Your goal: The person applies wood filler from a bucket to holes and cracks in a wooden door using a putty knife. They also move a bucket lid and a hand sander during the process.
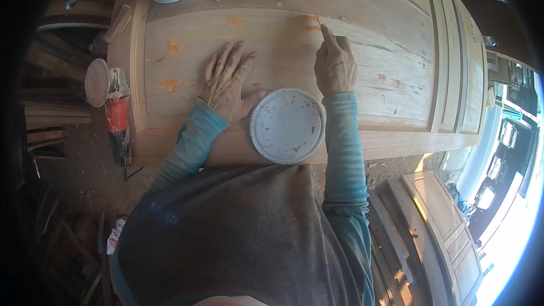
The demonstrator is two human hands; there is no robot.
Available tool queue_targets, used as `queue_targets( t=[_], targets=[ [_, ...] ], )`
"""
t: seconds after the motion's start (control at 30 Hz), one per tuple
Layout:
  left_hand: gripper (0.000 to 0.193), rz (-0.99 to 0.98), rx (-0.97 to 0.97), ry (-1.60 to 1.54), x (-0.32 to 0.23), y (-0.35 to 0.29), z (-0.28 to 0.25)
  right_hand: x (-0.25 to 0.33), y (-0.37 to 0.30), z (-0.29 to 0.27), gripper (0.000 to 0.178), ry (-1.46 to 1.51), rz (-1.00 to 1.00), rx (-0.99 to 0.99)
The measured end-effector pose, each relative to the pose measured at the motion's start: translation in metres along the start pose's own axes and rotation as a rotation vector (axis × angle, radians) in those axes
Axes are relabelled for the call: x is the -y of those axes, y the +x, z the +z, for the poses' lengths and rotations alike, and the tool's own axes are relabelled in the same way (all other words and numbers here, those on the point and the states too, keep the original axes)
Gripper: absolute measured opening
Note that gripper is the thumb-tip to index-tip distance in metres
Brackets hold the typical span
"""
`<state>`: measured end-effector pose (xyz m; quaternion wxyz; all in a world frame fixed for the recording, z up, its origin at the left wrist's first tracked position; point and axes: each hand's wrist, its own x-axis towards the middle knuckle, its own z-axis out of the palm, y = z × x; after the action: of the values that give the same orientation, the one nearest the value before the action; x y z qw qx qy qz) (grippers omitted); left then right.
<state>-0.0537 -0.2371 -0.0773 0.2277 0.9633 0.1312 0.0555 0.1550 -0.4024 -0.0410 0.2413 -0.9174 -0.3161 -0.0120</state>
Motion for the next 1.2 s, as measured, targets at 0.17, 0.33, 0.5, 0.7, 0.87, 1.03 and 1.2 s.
queue_targets(
  t=[0.17,0.33,0.5,0.7,0.87,1.03,1.2],
  targets=[
    [0.084,0.004,-0.042,-0.050,-0.001,0.000,-0.002,-0.002,-0.007,0.024,0.038,-0.128,-0.017,0.029],
    [0.086,0.009,-0.045,-0.054,0.001,0.000,0.000,0.001,-0.004,0.032,0.039,-0.172,0.033,-0.004],
    [0.085,0.017,-0.042,-0.057,0.001,0.000,-0.001,0.000,0.000,0.038,0.042,-0.256,0.092,0.095],
    [0.085,0.003,-0.029,-0.040,0.000,-0.001,-0.001,0.018,0.005,0.013,0.041,-0.260,0.075,0.200],
    [0.085,0.003,-0.029,-0.026,0.002,0.001,-0.001,0.009,0.010,0.016,0.037,-0.271,0.006,0.205],
    [0.084,0.005,-0.036,-0.026,0.001,-0.003,-0.001,0.013,0.026,0.003,0.037,-0.263,0.051,0.273],
    [0.084,0.016,-0.060,-0.018,0.002,-0.002,0.003,0.006,0.037,-0.011,0.034,-0.316,-0.012,0.384]
  ],
)
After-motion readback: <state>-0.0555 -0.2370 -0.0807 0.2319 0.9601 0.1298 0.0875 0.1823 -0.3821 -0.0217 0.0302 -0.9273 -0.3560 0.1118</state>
